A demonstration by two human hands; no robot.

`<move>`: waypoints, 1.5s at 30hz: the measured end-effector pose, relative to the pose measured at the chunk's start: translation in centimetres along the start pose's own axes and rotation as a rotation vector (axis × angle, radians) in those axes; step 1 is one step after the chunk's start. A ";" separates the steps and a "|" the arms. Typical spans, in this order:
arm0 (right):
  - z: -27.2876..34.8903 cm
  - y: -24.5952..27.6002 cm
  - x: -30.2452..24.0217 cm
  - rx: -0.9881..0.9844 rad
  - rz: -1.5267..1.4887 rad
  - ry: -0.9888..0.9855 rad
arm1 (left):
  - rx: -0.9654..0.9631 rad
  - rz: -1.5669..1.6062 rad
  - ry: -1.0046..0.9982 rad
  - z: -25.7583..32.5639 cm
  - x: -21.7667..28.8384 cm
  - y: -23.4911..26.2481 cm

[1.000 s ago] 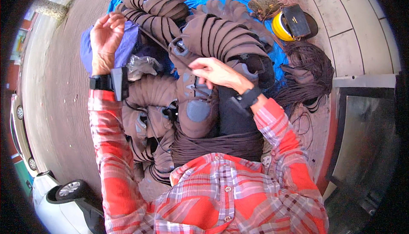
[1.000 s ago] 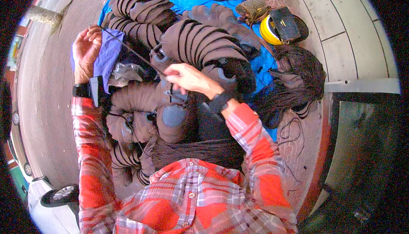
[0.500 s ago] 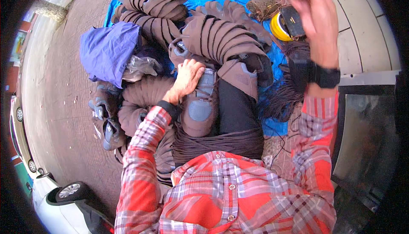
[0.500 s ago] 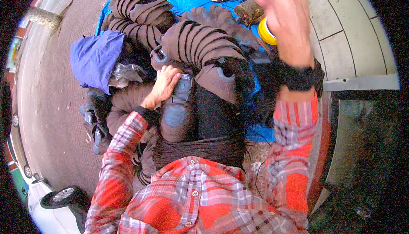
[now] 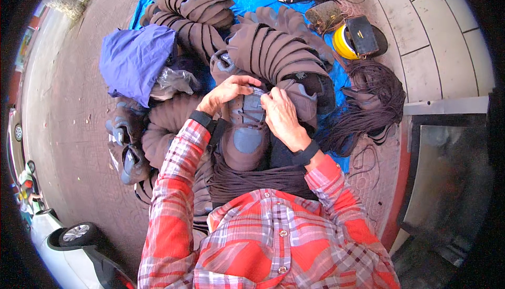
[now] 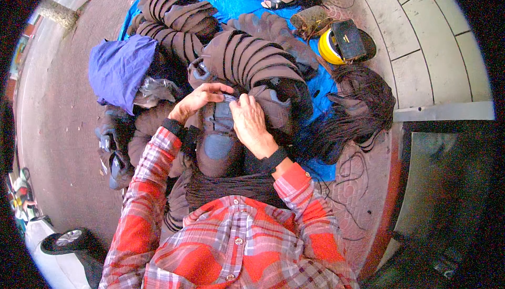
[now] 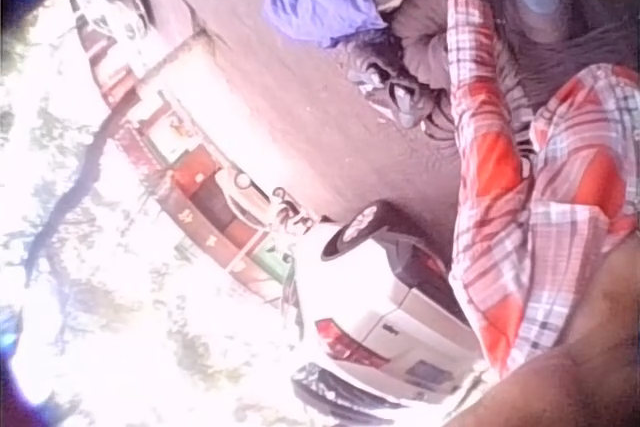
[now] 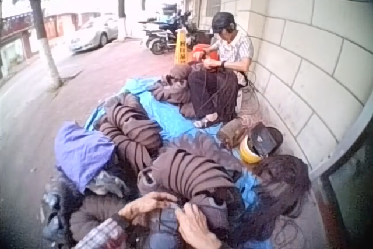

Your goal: Threading laces or strings into shoe components while working outdoors.

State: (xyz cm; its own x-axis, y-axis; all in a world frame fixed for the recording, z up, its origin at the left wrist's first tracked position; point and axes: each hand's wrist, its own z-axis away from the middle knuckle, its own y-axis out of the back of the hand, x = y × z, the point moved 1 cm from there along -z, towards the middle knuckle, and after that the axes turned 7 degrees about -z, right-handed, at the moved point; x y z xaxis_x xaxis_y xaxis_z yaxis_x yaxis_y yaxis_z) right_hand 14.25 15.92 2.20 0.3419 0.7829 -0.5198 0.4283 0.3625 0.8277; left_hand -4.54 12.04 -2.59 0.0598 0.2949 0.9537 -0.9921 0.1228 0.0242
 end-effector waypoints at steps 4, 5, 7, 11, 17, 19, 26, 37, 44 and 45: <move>-0.4 -0.9 -0.5 -0.048 0.070 -0.020 | 0.024 0.050 0.031 0.6 -0.2 0.1; -0.5 -1.0 -0.6 -0.051 0.083 -0.010 | 0.018 0.119 0.024 0.6 -0.4 0.1; -0.6 -1.1 -0.4 -0.048 0.105 0.005 | 0.014 0.191 0.013 0.6 -0.6 0.1; -0.4 -2.0 -0.1 -0.070 -0.299 -0.239 | -0.030 0.261 0.013 0.4 -0.7 0.4; 0.2 -1.2 -0.8 -0.002 -0.120 -0.252 | -0.029 0.224 0.013 0.5 -0.8 0.6; 0.1 -1.0 -1.1 -0.007 -0.078 -0.237 | -0.026 0.226 0.014 0.5 -0.9 0.6; -0.2 -2.7 0.6 -0.010 -0.352 -0.373 | -0.106 0.188 0.046 0.2 -0.9 0.9; -1.1 -2.9 -0.8 0.044 -0.467 -0.325 | -0.370 -0.160 0.021 -1.1 -0.4 1.9; -1.9 -2.0 -2.4 0.025 -0.053 0.072 | -0.245 -0.042 -0.069 -1.4 -2.5 2.5; -2.0 -2.2 -2.3 0.000 -0.012 0.143 | -0.199 -0.065 -0.094 -1.2 -2.6 2.7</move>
State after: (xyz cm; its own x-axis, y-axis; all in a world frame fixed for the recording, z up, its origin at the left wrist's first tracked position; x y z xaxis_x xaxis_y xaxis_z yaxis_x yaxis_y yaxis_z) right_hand 10.87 14.29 1.98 0.2138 0.8427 -0.4941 0.4315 0.3723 0.8217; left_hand -7.22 12.77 -5.41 0.1032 0.1914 0.9761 -0.9448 0.3257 0.0360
